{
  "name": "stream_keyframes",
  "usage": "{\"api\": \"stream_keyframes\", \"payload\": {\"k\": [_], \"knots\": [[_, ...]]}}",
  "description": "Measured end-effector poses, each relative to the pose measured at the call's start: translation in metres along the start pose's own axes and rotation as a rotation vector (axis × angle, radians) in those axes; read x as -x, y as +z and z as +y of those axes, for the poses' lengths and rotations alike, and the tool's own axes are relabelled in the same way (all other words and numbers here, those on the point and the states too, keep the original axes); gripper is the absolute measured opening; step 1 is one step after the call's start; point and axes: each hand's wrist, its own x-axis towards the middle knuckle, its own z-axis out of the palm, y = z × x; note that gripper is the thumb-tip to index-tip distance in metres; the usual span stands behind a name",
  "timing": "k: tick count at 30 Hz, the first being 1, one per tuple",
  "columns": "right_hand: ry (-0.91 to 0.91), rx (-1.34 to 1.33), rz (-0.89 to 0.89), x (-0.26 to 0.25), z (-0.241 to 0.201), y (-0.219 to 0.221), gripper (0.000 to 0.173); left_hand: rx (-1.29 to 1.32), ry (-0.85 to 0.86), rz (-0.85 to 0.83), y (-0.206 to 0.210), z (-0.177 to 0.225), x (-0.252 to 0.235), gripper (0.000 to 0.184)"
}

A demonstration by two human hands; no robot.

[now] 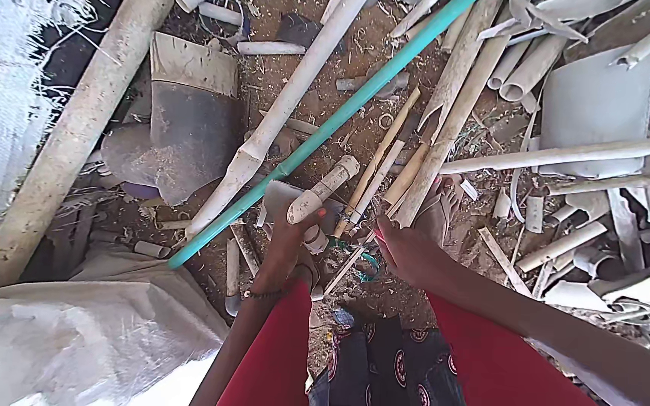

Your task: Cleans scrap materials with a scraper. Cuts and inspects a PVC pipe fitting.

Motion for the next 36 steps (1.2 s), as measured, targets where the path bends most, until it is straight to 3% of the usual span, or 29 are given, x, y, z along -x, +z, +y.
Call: {"api": "stream_keyframes", "payload": {"k": [4,8,12,16,20,24,26,28,32,36], "knots": [[0.064,-0.018,0.035,-0.011,0.005,-0.003,0.047,0.175,-0.106,0.007,0.007,0.003,0.000,0.048],[-0.185,-0.086,-0.012,-0.001,0.006,0.006,0.044,0.203,-0.122,-0.002,0.004,0.000,0.001,0.051],[-0.045,-0.178,0.055,-0.017,0.019,-0.001,0.044,0.233,-0.143,0.000,0.008,0.002,0.003,0.050],[-0.236,-0.344,-0.008,-0.010,0.012,0.011,0.041,0.245,-0.152,0.011,0.006,0.002,0.003,0.050],[-0.014,-0.587,0.000,-0.024,0.013,0.004,0.043,0.203,-0.129,0.015,0.009,0.003,0.005,0.043],[-0.156,-0.527,-0.045,-0.016,0.009,0.008,0.040,0.166,-0.110,-0.003,0.006,0.001,0.004,0.049],[-0.069,-0.529,0.009,-0.022,0.013,0.002,0.042,0.198,-0.124,-0.008,0.007,0.001,0.003,0.048],[0.015,-0.360,0.064,-0.023,0.009,-0.001,0.042,0.199,-0.117,-0.008,0.007,0.002,0.003,0.046],[-0.034,-0.043,-0.003,-0.010,-0.006,0.001,0.047,0.263,-0.160,0.004,0.007,0.002,0.002,0.044],[0.110,-0.037,0.115,-0.025,0.010,-0.011,0.045,0.350,-0.184,-0.025,0.004,0.009,0.008,0.039]]}}
